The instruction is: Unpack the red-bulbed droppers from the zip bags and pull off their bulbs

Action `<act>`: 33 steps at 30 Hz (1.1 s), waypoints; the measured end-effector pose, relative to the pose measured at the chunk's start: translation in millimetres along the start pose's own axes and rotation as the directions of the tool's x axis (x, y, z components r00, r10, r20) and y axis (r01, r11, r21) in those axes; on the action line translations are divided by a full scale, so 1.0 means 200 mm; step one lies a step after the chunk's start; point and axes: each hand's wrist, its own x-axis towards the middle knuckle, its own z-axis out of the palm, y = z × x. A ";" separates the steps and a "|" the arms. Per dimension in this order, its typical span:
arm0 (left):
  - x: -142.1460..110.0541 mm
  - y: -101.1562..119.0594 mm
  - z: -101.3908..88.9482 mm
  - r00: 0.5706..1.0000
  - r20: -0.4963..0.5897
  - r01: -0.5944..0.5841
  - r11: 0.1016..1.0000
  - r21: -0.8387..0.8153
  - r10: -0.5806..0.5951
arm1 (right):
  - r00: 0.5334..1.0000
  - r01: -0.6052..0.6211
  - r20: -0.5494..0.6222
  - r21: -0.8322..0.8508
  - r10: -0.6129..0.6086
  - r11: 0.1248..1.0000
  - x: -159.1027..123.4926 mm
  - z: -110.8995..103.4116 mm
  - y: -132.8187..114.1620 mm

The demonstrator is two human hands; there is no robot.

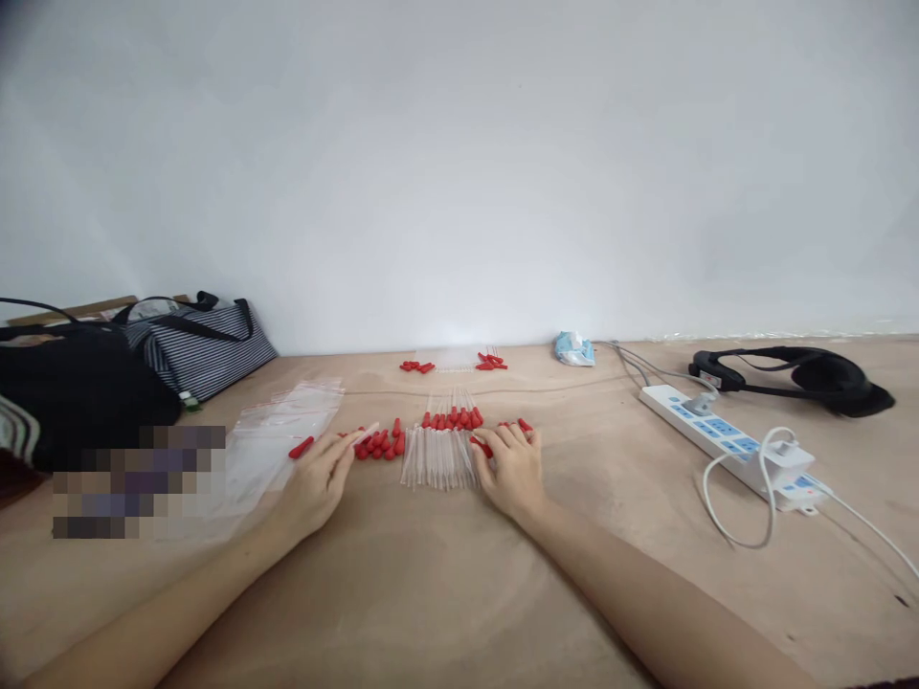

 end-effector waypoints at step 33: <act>-0.03 -0.20 -0.03 0.982 0.090 0.140 0.961 0.238 -0.166 | 0.965 -0.199 0.168 -0.021 0.199 0.980 0.07 0.00 0.03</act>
